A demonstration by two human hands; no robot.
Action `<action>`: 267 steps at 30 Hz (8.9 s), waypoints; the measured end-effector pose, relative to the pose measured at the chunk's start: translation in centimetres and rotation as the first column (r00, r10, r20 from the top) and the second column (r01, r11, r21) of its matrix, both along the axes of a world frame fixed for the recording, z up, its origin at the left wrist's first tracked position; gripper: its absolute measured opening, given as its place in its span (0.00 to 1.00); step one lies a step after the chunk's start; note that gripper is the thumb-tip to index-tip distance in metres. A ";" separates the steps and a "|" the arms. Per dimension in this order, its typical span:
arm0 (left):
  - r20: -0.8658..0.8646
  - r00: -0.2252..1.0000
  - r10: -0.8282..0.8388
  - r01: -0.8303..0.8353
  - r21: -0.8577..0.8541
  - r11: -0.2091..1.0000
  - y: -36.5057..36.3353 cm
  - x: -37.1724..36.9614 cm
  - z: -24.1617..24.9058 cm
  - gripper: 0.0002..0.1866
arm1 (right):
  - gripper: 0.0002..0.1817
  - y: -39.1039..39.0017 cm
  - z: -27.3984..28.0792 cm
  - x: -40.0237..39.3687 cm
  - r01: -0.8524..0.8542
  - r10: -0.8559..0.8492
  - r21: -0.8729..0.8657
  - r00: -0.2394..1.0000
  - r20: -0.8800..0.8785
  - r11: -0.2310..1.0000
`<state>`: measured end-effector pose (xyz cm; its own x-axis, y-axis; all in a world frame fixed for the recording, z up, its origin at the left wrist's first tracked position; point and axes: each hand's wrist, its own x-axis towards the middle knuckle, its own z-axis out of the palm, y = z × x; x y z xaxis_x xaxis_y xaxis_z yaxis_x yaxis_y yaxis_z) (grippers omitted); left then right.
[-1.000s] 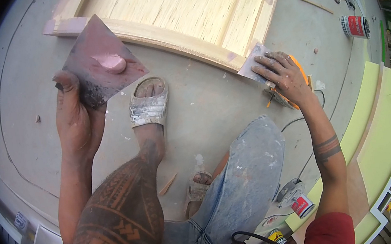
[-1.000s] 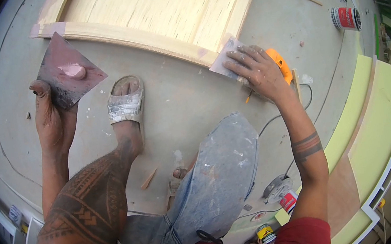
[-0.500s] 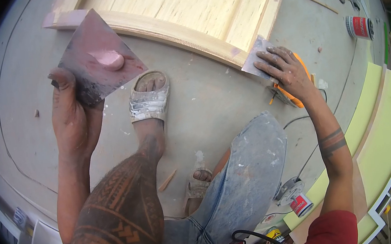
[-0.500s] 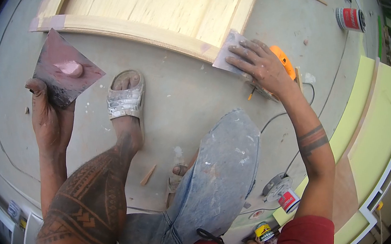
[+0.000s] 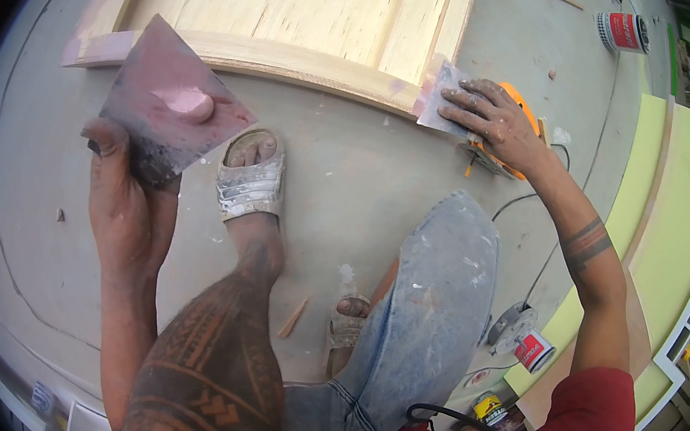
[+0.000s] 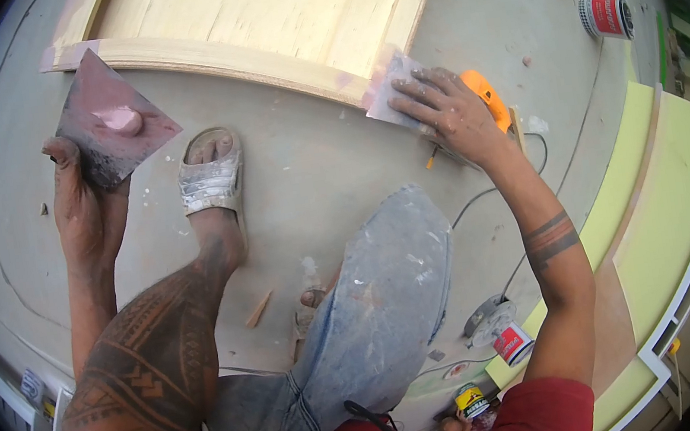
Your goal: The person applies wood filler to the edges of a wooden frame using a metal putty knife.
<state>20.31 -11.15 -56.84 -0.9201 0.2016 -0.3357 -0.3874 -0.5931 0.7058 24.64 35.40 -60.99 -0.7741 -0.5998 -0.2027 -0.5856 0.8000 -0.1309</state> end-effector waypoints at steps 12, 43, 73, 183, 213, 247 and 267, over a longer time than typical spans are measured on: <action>0.322 0.865 -0.384 0.205 0.472 0.858 4.9 -1.4 -2.9 0.31 | 0.26 -3.6 5.5 2.0 0.181 -0.215 -0.284 0.972 -0.093 0.942; 0.145 0.944 -0.297 0.164 0.576 0.801 5.0 -1.0 -2.3 0.25 | 0.31 -3.6 0.5 3.1 0.121 -0.119 0.062 0.992 -0.048 0.991; -0.007 0.972 -0.237 0.186 0.641 0.745 4.9 -2.9 -2.0 0.29 | 0.13 -9.9 3.2 -8.3 0.034 -0.006 -0.140 0.981 0.195 0.990; 0.269 0.771 0.577 -0.631 0.206 0.748 -18.5 8.9 -1.1 0.17 | 0.14 -34.1 0.9 -12.5 0.277 -0.294 -0.444 0.955 0.032 0.852; 0.202 0.769 0.607 -0.634 0.365 0.682 -24.5 13.7 -0.3 0.20 | 0.15 -35.0 1.7 -13.5 0.535 -0.549 -0.149 0.833 -0.068 0.831; 0.136 0.944 0.301 -0.328 0.279 0.903 -17.4 8.0 0.3 0.35 | 0.34 -38.1 4.5 -5.8 -0.194 0.168 -0.497 0.981 -0.097 0.846; -0.565 0.741 -0.363 -0.475 -0.823 0.313 -18.7 4.0 2.9 0.17 | 0.15 -35.4 6.4 -16.1 0.793 0.066 -0.591 0.588 0.806 0.147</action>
<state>24.31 -29.90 -53.94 -0.9369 0.1024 0.3344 0.3302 0.5744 0.7491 8.52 0.04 -54.58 -0.8991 -0.3392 -0.2767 0.3111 -0.0505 -0.9490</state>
